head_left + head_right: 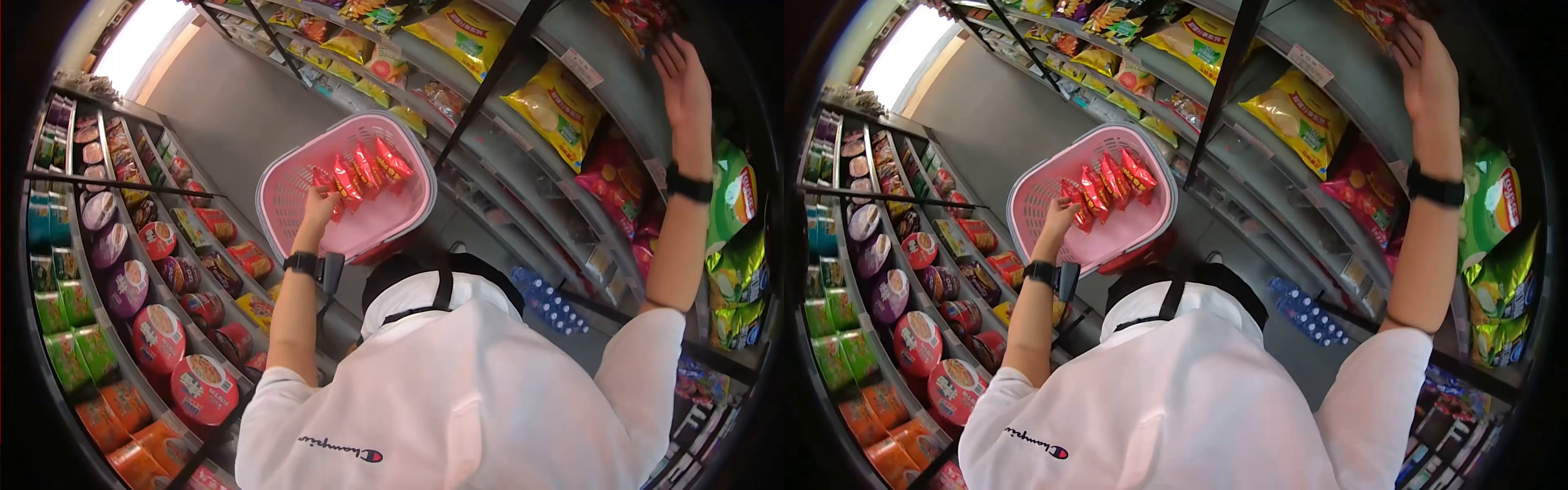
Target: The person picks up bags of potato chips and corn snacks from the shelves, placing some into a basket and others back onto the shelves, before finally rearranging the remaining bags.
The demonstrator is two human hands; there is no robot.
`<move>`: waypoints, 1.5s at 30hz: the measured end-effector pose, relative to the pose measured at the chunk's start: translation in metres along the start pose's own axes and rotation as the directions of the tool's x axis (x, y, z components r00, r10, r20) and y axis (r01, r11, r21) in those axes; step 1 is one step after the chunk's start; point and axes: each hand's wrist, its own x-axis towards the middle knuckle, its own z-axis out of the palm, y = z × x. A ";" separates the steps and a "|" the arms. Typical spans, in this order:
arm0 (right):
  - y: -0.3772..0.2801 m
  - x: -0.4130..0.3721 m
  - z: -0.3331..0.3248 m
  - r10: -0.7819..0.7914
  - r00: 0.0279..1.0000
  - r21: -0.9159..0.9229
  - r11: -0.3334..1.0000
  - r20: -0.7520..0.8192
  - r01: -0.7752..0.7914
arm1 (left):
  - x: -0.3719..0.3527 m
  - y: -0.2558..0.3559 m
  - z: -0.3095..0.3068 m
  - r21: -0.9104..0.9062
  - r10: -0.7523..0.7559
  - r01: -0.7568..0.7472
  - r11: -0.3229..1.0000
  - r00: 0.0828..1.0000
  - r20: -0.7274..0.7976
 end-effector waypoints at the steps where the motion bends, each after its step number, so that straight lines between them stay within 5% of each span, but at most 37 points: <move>1: 0.002 -0.024 -0.001 -0.069 0.998 -0.052 0.996 0.001 0.069 | 0.015 -0.014 0.005 0.067 -0.024 0.024 0.997 1.000 -0.007; 4: 0.007 -0.094 -0.009 -0.141 0.989 -0.216 0.965 0.051 0.149 | 0.033 -0.030 0.016 0.340 -0.021 0.027 0.940 1.000 -0.021; 8: 0.024 -0.168 -0.037 -0.018 1.000 -0.320 0.947 -0.013 0.013 | 0.033 -0.037 0.020 0.527 0.025 0.016 0.850 0.997 -0.070; 10: 0.029 -0.200 -0.053 0.057 0.992 -0.332 0.939 -0.112 -0.091 | 0.043 -0.054 0.029 0.439 0.023 0.160 0.884 0.923 -0.384; 11: 0.032 -0.215 -0.059 0.071 0.982 -0.317 0.940 -0.177 -0.125 | 0.051 -0.071 0.028 0.446 0.031 0.148 0.883 0.928 -0.370; 13: 0.042 -0.241 -0.070 0.105 0.964 -0.348 0.918 -0.245 -0.188 | 0.069 -0.099 0.019 0.606 0.142 0.029 0.795 0.962 -0.232; 14: 0.047 -0.248 -0.076 0.123 0.945 -0.371 0.898 -0.303 -0.236 | 0.051 -0.077 0.007 0.288 0.239 -0.204 0.936 0.966 -0.094; 15: 0.053 -0.256 -0.076 0.151 0.946 -0.333 0.910 -0.288 -0.247 | 0.068 -0.101 0.005 0.275 0.230 -0.234 0.933 0.972 0.047; 16: 0.058 -0.261 -0.069 0.172 0.947 -0.297 0.921 -0.272 -0.252 | 0.097 -0.138 0.005 0.410 0.287 -0.332 0.850 0.943 0.169; 17: 0.059 -0.262 -0.059 0.202 0.958 -0.268 0.930 -0.204 -0.253 | 0.079 -0.101 -0.002 0.466 0.118 -0.200 0.862 0.973 0.200; 18: 0.062 -0.263 -0.049 0.237 0.963 -0.240 0.935 -0.130 -0.263 | 0.099 -0.130 -0.006 0.613 0.187 -0.312 0.726 0.947 0.261; 19: 0.068 -0.263 -0.043 0.236 0.969 -0.270 0.931 -0.067 -0.245 | 0.108 -0.144 -0.004 0.308 0.002 -0.039 0.951 0.993 0.120; 20: 0.077 -0.262 -0.037 0.242 0.970 -0.298 0.926 -0.001 -0.231 | 0.102 -0.123 -0.002 0.297 0.043 -0.084 0.951 0.989 0.144; 22: 0.090 -0.259 -0.021 0.239 0.960 -0.396 0.904 0.149 -0.164 | 0.047 -0.043 -0.025 -0.075 -0.154 0.164 0.984 0.979 0.133; 24: 0.095 -0.257 0.005 0.208 0.942 -0.470 0.881 0.262 -0.063 | -0.003 0.025 -0.038 -0.375 -0.109 0.136 0.917 0.990 0.093; 28: 0.100 -0.251 0.049 0.003 0.826 -0.497 0.800 0.563 0.336 | -0.084 0.127 -0.042 -0.616 0.154 -0.006 0.788 0.970 0.188; 31: 0.092 -0.249 0.070 -0.083 0.780 -0.476 0.750 0.621 0.459 | -0.147 0.203 -0.023 -0.751 0.329 -0.016 0.660 0.905 0.269; 36: 0.082 -0.234 0.068 -0.298 0.820 -0.492 0.682 0.489 0.541 | -0.186 0.257 -0.004 -0.822 0.520 -0.057 0.566 0.799 0.303; 38: 0.072 -0.218 0.059 -0.463 0.791 -0.446 0.655 0.400 0.610 | -0.183 0.258 0.003 -0.831 0.731 -0.168 0.531 0.587 0.348; 39: 0.070 -0.210 0.052 -0.409 0.852 -0.417 0.746 0.327 0.519 | -0.185 0.266 0.010 -0.824 0.831 -0.320 0.468 0.478 0.286; 41: 0.059 -0.186 0.041 -0.239 0.955 -0.231 0.933 0.176 0.276 | -0.190 0.276 0.016 -0.816 0.852 -0.337 0.470 0.415 0.319; 42: 0.045 -0.171 0.036 -0.360 0.931 -0.120 0.923 0.065 0.366 | -0.191 0.279 0.018 -0.804 0.862 -0.351 0.480 0.360 0.357; 43: 0.033 -0.156 0.028 -0.171 0.985 0.081 0.982 0.011 0.169 | -0.182 0.275 0.019 -0.773 0.852 -0.369 0.516 0.310 0.422; 45: 0.010 -0.119 0.006 -0.017 0.999 0.243 0.970 -0.036 0.026 | -0.172 0.268 0.024 -0.729 0.821 -0.385 0.566 0.338 0.459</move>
